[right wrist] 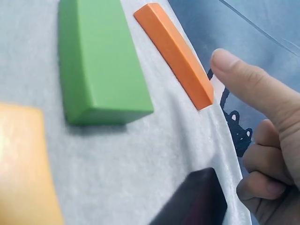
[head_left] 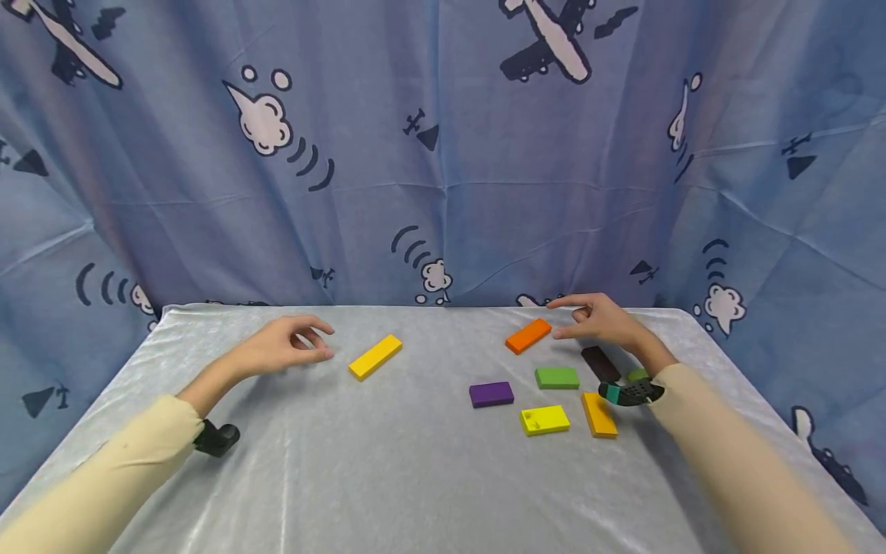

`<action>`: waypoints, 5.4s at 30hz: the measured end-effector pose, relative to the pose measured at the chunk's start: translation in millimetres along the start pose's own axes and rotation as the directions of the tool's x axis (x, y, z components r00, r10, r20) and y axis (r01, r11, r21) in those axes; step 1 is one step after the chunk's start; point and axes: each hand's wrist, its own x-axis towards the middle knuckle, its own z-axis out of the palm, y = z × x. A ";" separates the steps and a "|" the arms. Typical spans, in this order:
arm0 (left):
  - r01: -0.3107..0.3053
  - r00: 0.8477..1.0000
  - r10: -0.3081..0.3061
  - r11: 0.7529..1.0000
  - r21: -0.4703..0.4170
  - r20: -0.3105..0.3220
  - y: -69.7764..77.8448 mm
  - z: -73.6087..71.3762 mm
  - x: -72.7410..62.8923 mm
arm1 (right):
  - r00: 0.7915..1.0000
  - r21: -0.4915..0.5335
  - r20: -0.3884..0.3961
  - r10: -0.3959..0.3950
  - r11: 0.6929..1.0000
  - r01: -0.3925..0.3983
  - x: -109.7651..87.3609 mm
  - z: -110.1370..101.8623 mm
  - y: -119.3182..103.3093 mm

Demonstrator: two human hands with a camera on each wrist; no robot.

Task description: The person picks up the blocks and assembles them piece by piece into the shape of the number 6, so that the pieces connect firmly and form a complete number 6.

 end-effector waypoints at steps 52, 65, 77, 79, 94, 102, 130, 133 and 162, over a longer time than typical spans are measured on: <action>-0.048 0.999 0.047 0.997 0.060 0.024 7.5 48.0 38.6 | 1.000 0.016 0.003 0.014 1.000 -0.014 20.3 19.2 -3.2; -0.045 0.999 0.043 0.998 0.050 0.032 6.6 49.8 40.5 | 0.999 0.036 -0.054 0.003 0.999 -0.001 20.2 26.5 -1.5; -0.031 0.999 0.030 0.999 0.036 0.042 7.0 47.4 42.1 | 0.994 0.058 -0.097 -0.044 0.997 0.049 27.1 36.1 -11.2; -0.035 0.998 0.033 0.999 0.035 0.047 7.1 47.2 42.1 | 0.994 0.059 -0.098 -0.037 0.997 0.043 28.8 37.4 -12.9; -0.036 0.998 0.036 0.999 0.015 0.048 5.8 46.7 43.4 | 0.994 0.084 -0.064 -0.093 0.992 0.099 46.1 59.4 -36.2; -0.028 0.998 0.028 1.000 0.012 0.047 5.5 47.4 44.2 | 0.995 0.112 -0.046 -0.090 0.989 0.094 57.8 72.8 -47.1; -0.027 0.999 0.026 1.000 0.011 0.048 4.6 48.5 43.9 | 0.995 0.178 -0.046 -0.087 0.980 0.094 83.3 110.3 -67.6; -0.029 0.998 0.029 0.999 0.014 0.049 4.5 48.0 43.9 | 0.995 0.161 -0.041 -0.093 0.982 0.098 86.8 113.8 -69.8; -0.009 0.998 0.009 1.000 0.012 0.061 6.4 47.6 43.3 | 0.997 0.154 -0.020 -0.073 0.985 0.075 102.6 136.9 -86.9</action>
